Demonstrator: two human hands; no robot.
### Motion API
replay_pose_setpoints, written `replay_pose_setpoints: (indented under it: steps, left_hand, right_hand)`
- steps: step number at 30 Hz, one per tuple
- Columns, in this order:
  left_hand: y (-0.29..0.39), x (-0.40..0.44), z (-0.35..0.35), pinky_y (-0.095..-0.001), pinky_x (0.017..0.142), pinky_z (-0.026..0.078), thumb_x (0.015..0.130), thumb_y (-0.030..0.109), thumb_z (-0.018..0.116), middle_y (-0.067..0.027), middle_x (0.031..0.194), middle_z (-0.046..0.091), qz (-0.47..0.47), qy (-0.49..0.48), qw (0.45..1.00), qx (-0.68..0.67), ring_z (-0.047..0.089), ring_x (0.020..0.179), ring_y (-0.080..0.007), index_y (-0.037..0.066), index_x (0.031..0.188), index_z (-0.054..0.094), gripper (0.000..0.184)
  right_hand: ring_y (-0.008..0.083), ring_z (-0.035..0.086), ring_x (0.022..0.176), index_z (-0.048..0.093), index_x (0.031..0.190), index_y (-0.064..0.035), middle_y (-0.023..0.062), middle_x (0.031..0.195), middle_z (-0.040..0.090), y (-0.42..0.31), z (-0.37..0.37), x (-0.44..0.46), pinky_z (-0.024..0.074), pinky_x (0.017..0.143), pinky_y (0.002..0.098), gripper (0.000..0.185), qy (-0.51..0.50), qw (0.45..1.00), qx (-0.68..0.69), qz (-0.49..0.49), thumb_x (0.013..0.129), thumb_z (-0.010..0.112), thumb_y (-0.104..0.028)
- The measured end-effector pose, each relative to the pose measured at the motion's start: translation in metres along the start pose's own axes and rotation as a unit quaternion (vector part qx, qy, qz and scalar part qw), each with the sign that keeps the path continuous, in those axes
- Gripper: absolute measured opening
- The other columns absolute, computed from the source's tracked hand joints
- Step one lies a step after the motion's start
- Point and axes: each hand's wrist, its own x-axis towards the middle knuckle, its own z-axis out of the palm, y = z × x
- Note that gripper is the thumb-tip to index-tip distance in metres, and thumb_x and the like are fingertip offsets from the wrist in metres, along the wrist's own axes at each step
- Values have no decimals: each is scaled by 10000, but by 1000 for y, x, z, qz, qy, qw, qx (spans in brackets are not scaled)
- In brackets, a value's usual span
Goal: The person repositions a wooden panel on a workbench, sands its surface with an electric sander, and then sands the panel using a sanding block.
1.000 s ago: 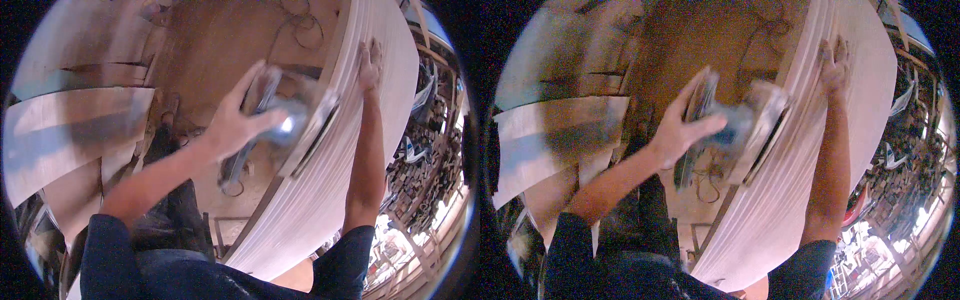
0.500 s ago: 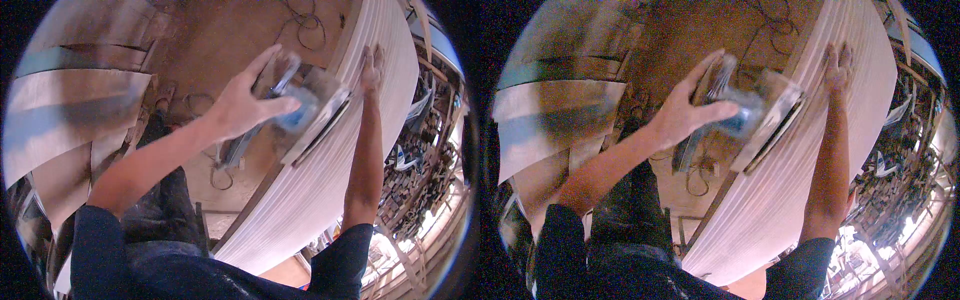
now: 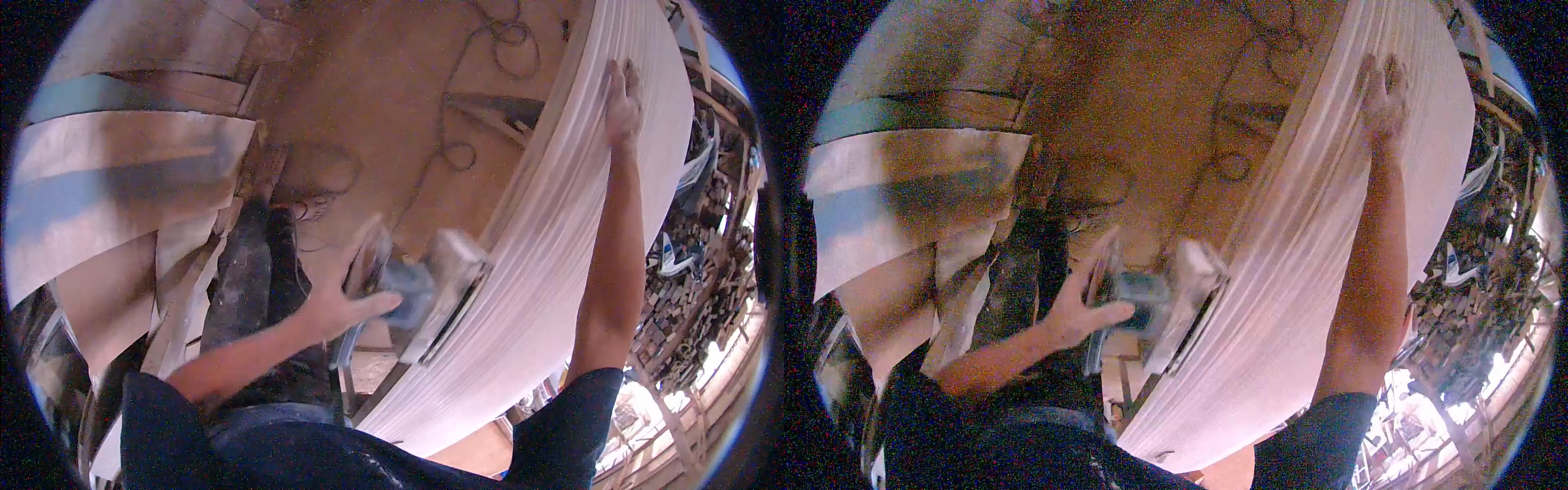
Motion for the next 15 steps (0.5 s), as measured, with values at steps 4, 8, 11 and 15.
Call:
replay_pose_setpoints:
  steps: [4, 8, 11, 15]
  left_hand:
    - [45, 53, -2, -390, 1205, 207, 766, 140, 829, -139, 1575, 341, 39, -37, 996, 66, 302, 1462, -246, 67, 1591, 210, 1034]
    - [31, 43, -7, -408, 1180, 262, 749, 320, 862, -192, 1518, 401, 94, -25, 983, 154, 373, 1418, -292, 79, 1578, 253, 1057]
    - [11, 12, -12, -409, 1181, 260, 749, 311, 857, -195, 1510, 411, 72, -28, 987, 143, 375, 1418, -298, 74, 1573, 263, 1043]
    - [30, 14, -4, -411, 1173, 278, 753, 290, 863, -187, 1491, 438, 73, -26, 985, 155, 401, 1396, -273, 70, 1573, 261, 1041]
  right_hand:
    - [333, 392, 1435, 400, 1527, -91, 185, 1552, 415, -14, 0, -6, 286, 1175, 383, 827, 7, 997, 64, 31, 924, 499, -648]
    - [339, 389, 1436, 392, 1531, -89, 183, 1559, 405, 5, -1, 3, 276, 1181, 381, 833, -6, 1000, -17, 1, 926, 495, -652]
    - [343, 387, 1437, 383, 1536, -97, 173, 1566, 399, 6, 2, 4, 271, 1183, 379, 826, -3, 1000, 11, 4, 930, 483, -650]
    - [341, 389, 1438, 377, 1542, -107, 169, 1563, 406, -3, 4, 2, 277, 1180, 380, 821, -10, 999, 33, 26, 931, 486, -645]
